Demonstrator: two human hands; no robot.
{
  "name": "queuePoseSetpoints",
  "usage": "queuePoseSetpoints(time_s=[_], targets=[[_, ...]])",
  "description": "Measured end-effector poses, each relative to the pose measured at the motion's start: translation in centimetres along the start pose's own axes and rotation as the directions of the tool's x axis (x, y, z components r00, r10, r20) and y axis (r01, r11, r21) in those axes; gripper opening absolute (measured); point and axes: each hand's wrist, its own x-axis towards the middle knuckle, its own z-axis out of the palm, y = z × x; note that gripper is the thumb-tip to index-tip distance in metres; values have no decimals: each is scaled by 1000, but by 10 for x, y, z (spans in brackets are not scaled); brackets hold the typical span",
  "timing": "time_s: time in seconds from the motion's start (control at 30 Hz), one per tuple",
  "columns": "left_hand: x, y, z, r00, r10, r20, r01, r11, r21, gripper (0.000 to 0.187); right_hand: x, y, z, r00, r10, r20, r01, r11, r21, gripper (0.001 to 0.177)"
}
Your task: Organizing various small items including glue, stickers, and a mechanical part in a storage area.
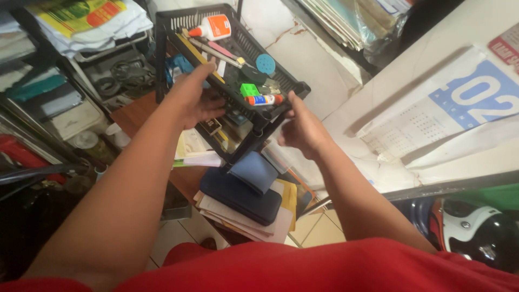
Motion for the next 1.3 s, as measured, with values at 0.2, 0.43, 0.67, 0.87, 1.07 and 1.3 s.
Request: queuePoseSetpoints(time_s=[0.2,0.43,0.67,0.87,1.07,1.3], targets=[[-21,-5,-6,980,63,-191,-32,987,160,91,-23,-11,-29,998,57,22,-43,912,-408,86],[-54,-3,21,905,253,-341,-118,922,369,99,-61,-61,-46,975,-188,122,218,667,-713,61],[-68,-13,50,726,585,-360,-203,683,701,97,-9,-63,-57,628,-711,317,762,478,-437,27],[-77,-31,75,657,659,-367,-144,587,797,100,29,-66,-50,548,-735,400,821,380,-426,23],[-93,-30,89,654,659,-371,-24,509,861,99,57,-73,-17,639,-575,512,756,344,-557,40],[-87,-4,79,700,659,-275,45,343,938,77,98,-68,12,641,-499,584,733,173,-658,58]])
